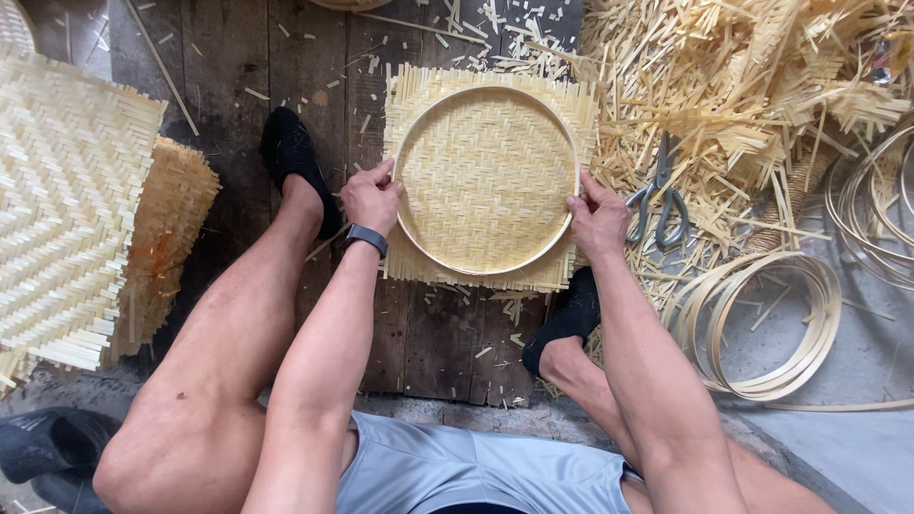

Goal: The person sits on the floor and repeatedly assembles round bamboo baskets by placing a circular bamboo frame over a square woven mat, folding the mat around the frame, and trimming excess material with shears. The person uses a wooden mold to shape the basket and stacks finished units nearby.

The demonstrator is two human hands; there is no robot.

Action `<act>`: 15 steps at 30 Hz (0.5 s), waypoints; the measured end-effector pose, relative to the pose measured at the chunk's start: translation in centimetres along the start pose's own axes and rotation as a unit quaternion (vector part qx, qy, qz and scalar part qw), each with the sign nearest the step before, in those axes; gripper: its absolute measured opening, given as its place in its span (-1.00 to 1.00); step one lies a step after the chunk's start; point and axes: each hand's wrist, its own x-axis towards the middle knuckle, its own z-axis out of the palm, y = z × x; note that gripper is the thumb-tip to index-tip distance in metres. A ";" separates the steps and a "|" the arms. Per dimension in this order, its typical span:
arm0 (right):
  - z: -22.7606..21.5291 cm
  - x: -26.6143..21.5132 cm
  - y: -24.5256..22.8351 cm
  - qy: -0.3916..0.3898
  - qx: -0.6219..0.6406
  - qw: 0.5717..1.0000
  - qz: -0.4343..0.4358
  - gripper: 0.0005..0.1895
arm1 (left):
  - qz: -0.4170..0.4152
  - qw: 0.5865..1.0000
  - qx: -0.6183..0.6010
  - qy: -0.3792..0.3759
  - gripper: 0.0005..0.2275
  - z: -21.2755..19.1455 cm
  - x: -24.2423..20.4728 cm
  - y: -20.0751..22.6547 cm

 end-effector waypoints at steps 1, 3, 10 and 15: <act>0.0 -0.1 0.0 0.001 0.005 1.000 0.002 -0.52 | -0.016 1.000 -0.006 -0.001 -0.62 -0.2 -0.2 0.0; -0.2 -0.1 -0.2 0.004 0.010 1.000 0.012 -0.61 | -0.047 0.999 -0.017 -0.003 -0.71 -0.6 -0.4 0.2; -0.3 -0.7 -0.9 0.026 0.000 0.999 0.019 -0.74 | -0.069 0.993 -0.093 -0.012 -0.72 -0.8 -0.4 -0.1; 0.0 -0.4 -0.6 0.030 -0.008 0.998 0.046 -0.75 | -0.095 0.992 -0.088 -0.012 -0.74 -0.3 -0.2 -0.1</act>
